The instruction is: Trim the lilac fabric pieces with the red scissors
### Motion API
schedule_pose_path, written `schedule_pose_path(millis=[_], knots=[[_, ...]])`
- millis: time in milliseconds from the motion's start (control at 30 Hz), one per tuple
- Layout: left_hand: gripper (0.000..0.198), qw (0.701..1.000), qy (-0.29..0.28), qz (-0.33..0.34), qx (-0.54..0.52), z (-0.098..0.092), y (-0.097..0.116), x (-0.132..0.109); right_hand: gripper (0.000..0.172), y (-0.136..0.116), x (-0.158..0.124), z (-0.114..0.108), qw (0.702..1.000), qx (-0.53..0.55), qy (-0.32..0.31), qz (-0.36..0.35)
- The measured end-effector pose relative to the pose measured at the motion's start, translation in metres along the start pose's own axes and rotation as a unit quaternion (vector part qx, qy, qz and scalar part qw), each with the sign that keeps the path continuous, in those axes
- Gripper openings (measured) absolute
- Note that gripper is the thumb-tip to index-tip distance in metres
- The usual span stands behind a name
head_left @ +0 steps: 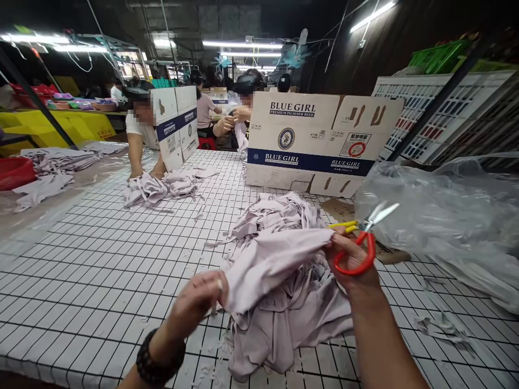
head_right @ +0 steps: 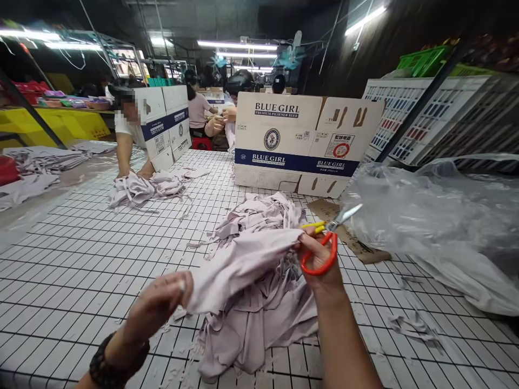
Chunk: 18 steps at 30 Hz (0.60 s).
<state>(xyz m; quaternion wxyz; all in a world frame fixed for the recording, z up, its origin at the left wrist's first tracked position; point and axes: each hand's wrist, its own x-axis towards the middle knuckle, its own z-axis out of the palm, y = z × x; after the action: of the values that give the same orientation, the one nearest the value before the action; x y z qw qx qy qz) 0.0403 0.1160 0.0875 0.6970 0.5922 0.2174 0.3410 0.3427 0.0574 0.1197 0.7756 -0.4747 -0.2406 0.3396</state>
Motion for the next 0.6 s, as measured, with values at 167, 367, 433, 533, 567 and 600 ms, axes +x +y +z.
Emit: schedule_pose_path(millis=[167,367,433,533,567,600], knots=[[0.035,0.959,-0.251,-0.021,0.129,0.071,-0.041,-0.027,0.029,-0.013,-0.018,-0.041,0.999,-0.018,0.042,-0.014],[0.022,0.913,-0.278,0.093,0.282,0.098,-0.043,-0.007,0.030,-0.029,-0.035,-0.084,0.993,-0.054,0.099,-0.046],[0.029,0.899,-0.151,0.100,0.399,0.082,-0.031,0.022,0.032,-0.032,-0.041,-0.089,0.992,-0.071,0.097,-0.049],[0.027,0.832,-0.022,0.098,0.545,0.051,-0.030,0.081,0.035,-0.034,-0.048,-0.090,0.992,-0.084,0.082,-0.041],[0.024,0.822,-0.017,0.098,0.560,0.042,-0.035,0.101,0.035,-0.035,-0.050,-0.089,0.993,-0.086,0.076,-0.038],[0.021,0.812,-0.026,0.100,0.574,0.034,-0.041,0.119,0.035,-0.036,-0.051,-0.088,0.993,-0.088,0.074,-0.039]])
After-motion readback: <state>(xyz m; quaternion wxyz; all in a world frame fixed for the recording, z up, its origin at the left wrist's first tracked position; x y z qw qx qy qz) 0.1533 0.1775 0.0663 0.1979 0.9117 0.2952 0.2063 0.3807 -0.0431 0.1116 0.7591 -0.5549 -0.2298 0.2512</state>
